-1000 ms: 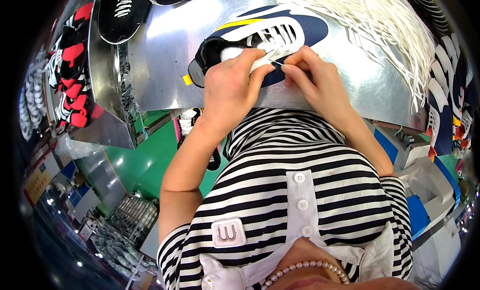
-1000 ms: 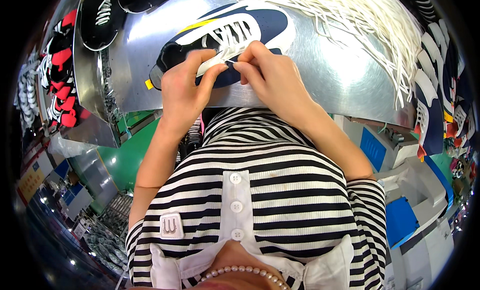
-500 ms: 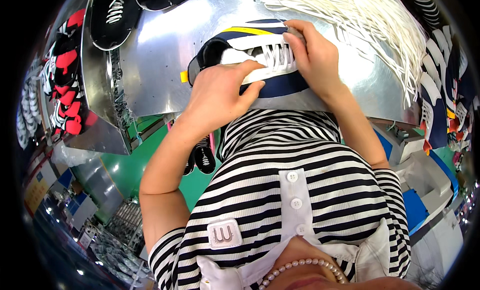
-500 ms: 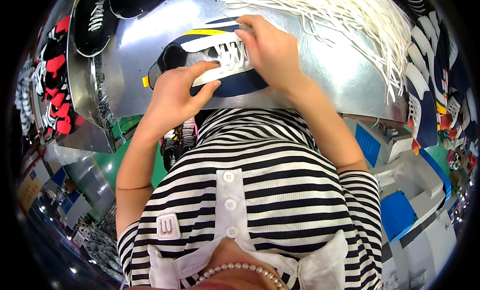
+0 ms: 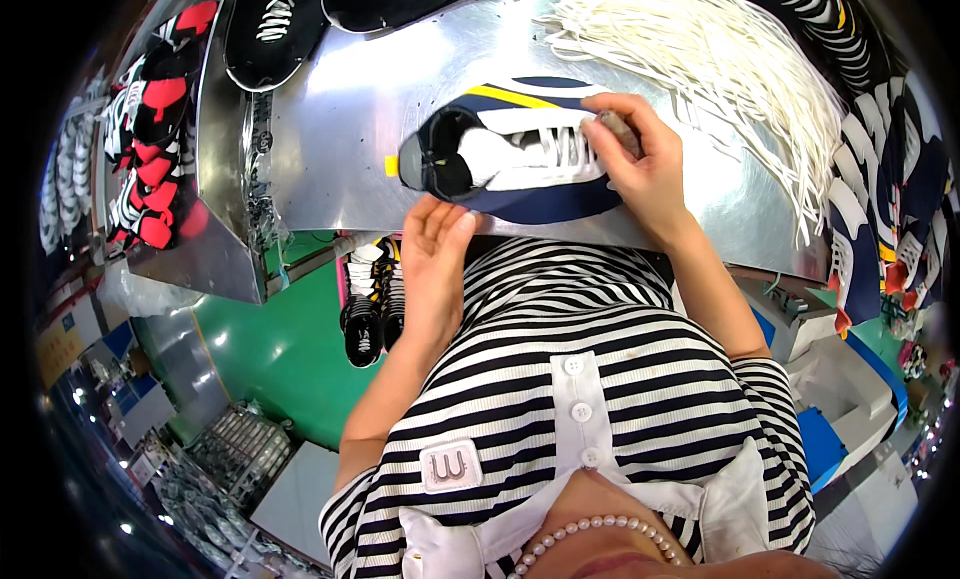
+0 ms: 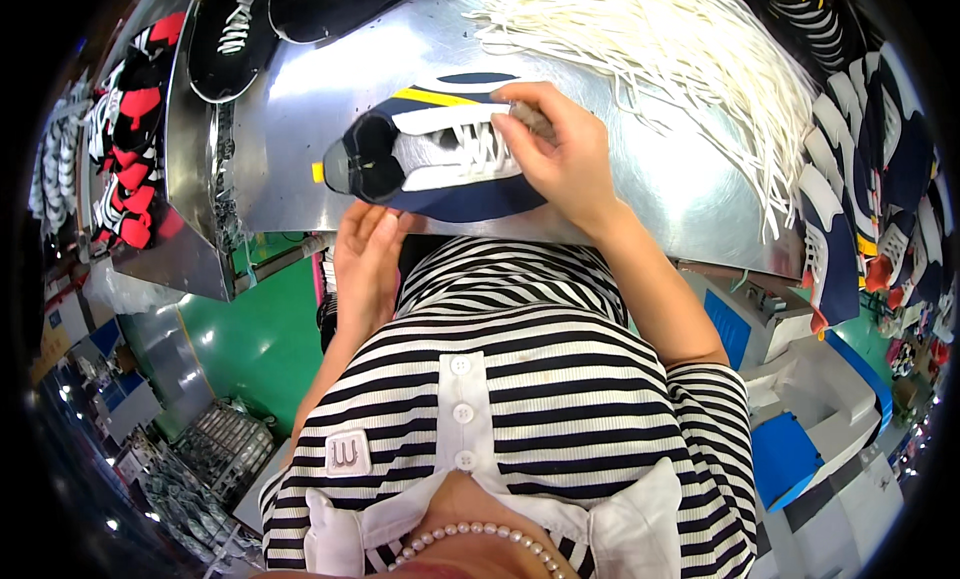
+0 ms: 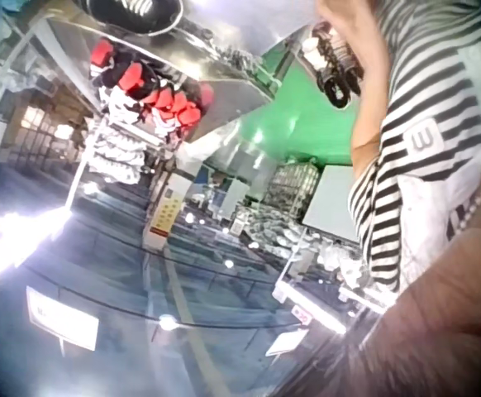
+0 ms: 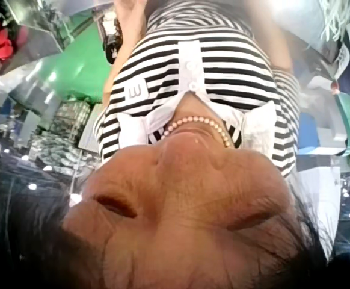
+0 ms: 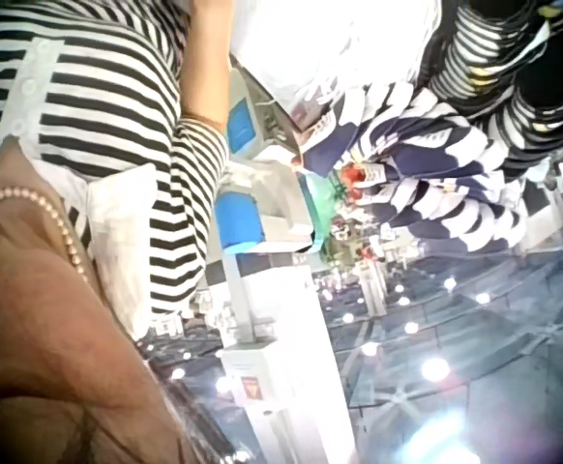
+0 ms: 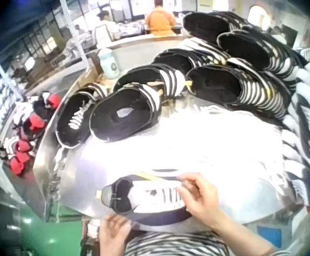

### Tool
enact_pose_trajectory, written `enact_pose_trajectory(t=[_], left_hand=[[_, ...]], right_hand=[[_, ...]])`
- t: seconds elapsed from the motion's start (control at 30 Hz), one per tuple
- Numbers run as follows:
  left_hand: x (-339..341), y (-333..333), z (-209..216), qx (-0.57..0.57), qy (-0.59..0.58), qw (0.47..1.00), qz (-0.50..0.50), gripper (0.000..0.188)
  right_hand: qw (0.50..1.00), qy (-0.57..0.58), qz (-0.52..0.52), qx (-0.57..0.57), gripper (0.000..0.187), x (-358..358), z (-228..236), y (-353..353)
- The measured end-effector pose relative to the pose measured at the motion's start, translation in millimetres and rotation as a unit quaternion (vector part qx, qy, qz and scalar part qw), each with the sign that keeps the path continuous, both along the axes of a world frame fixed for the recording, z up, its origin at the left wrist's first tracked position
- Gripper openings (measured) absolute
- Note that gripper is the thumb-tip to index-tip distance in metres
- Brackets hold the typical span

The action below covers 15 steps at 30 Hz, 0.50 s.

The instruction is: The person laces several sneaker uppers by hand, threading white laces through the eyelets and tying them off. The person works through the uppers one at a time on a metal workstation.

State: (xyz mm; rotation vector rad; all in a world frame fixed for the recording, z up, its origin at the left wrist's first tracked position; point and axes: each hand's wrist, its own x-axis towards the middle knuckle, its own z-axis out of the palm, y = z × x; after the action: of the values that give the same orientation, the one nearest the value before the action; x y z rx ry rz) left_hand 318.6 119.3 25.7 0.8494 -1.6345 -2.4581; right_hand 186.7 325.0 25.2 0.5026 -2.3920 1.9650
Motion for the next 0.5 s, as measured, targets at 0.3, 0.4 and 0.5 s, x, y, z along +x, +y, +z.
enact_pose_trajectory(t=[0.3, 0.4, 0.5], left_hand=[[-49, 8, 27, 0.286, 0.094, 0.951, -0.064, 0.035], [-62, -17, 50, 0.243, 0.123, 0.949, -0.158, 0.032], [-73, -24, 69, 0.239, 0.107, 0.940, -0.218, 0.032]], right_hand=[[0.994, 0.096, 0.014, -0.054, 0.016, -12, 20, -2], [0.985, 0.038, 0.162, -0.033, 0.030, -15, 70, -2], [0.959, 0.004, 0.279, 0.039, 0.044, -22, 100, -4]])
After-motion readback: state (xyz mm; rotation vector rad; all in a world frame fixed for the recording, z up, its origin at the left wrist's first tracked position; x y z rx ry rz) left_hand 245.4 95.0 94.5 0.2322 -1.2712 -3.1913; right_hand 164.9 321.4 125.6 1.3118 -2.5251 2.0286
